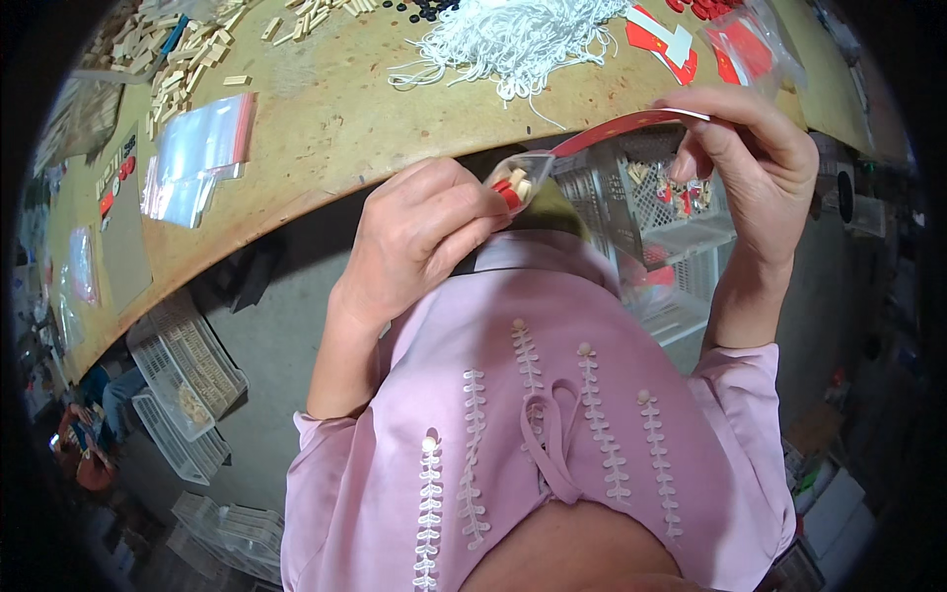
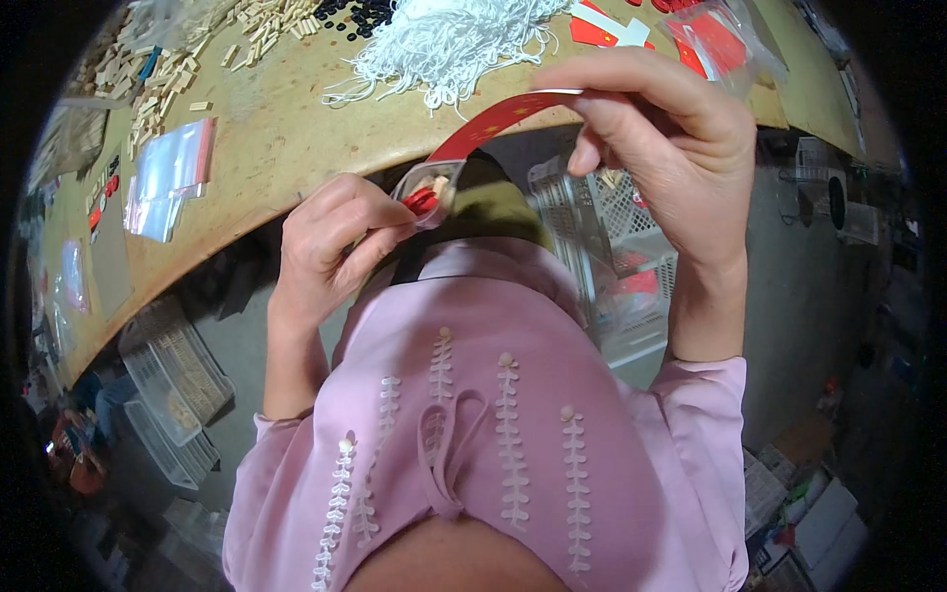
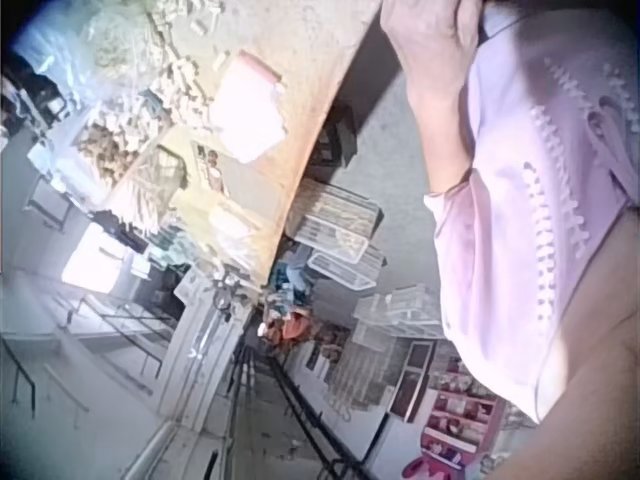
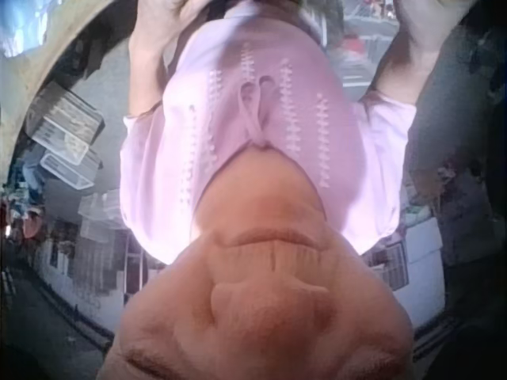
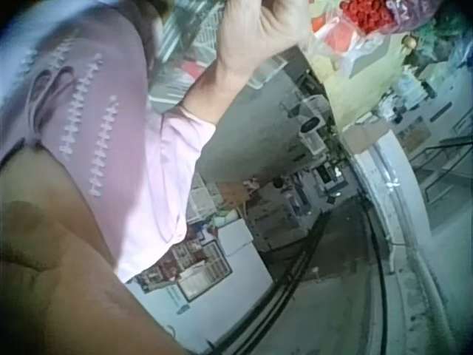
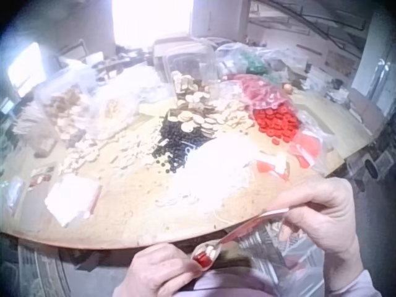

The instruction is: The person assembles small craft kits by placing wooden pieces, black beads, and white strings into clear plastic bags. They then seal each bag and place it into a nearby basket. The process is repeated multiple times with consistent hand movements.

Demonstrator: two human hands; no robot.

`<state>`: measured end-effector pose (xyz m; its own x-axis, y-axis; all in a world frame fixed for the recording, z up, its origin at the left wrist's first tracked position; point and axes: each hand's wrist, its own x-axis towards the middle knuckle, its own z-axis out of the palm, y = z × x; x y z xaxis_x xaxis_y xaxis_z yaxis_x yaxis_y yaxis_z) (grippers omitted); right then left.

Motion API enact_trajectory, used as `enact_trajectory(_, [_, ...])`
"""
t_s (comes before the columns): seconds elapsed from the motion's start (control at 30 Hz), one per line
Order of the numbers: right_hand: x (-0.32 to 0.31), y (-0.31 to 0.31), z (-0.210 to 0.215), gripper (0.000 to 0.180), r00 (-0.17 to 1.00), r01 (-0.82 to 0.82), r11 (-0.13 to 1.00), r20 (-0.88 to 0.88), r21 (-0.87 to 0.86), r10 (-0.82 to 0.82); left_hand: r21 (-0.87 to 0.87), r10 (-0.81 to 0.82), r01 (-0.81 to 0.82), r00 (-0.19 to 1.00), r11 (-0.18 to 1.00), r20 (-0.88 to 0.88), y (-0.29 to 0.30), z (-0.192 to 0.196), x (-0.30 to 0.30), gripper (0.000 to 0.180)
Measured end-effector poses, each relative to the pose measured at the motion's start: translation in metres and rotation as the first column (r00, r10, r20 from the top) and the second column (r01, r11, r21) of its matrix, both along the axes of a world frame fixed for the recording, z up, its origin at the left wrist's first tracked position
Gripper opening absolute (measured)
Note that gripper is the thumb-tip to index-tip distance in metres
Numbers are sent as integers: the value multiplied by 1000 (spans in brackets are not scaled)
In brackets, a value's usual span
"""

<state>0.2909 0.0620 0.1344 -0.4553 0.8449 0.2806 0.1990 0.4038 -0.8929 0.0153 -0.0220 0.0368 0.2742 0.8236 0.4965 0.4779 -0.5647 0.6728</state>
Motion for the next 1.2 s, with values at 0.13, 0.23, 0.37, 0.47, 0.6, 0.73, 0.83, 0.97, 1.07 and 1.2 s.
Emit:
enact_trajectory(0.13, [-25, 2, -6, 22, 987, -136, 990, 81, -32, 138, 12, -35, 34, 999, 999, 14, 1, 2, -1, 5])
enact_trajectory(0.23, [-32, 5, -4, 19, 968, -165, 979, 171, -121, 184, 14, -86, 86, 996, 996, 11, 3, 8, -6, 8])
enact_trajectory(0.37, [-36, 15, -3, 17, 957, -166, 986, 238, -26, 167, 49, -116, 115, 993, 992, 13, 4, 8, -10, 11])
enact_trajectory(0.47, [-33, 23, -19, 16, 937, -294, 956, 196, -6, 289, 70, -122, 121, 993, 990, 8, 6, 9, -10, 13])
enact_trajectory(0.6, [-43, 21, -5, 14, 872, -289, 917, 320, -276, 371, 96, -110, 110, 994, 989, 0, 8, 9, -9, 14])
enact_trajectory(0.73, [-53, 13, -22, 13, 818, -367, 906, 391, -210, 422, 84, -74, 72, 997, 994, 31, 11, 8, -2, 7])
enact_trajectory(0.83, [-59, 10, -25, 14, 733, -355, 890, 506, -286, 455, 108, -83, 86, 996, 990, -32, 16, 8, -2, 7])
enact_trajectory(0.97, [-59, 15, -21, 17, 751, -283, 852, 451, -441, 482, 62, -6, 5, 1000, 998, 22, 14, 1, -2, 6])
enact_trajectory(1.07, [-60, 11, -31, 21, 718, -359, 888, 524, -286, 459, 57, 16, -16, 1000, 998, 0, 17, 2, 0, 7])
enact_trajectory(1.2, [-59, 8, -43, 23, 718, -375, 866, 487, -331, 497, 71, 29, -26, 999, 997, -35, 16, 0, 5, 9])
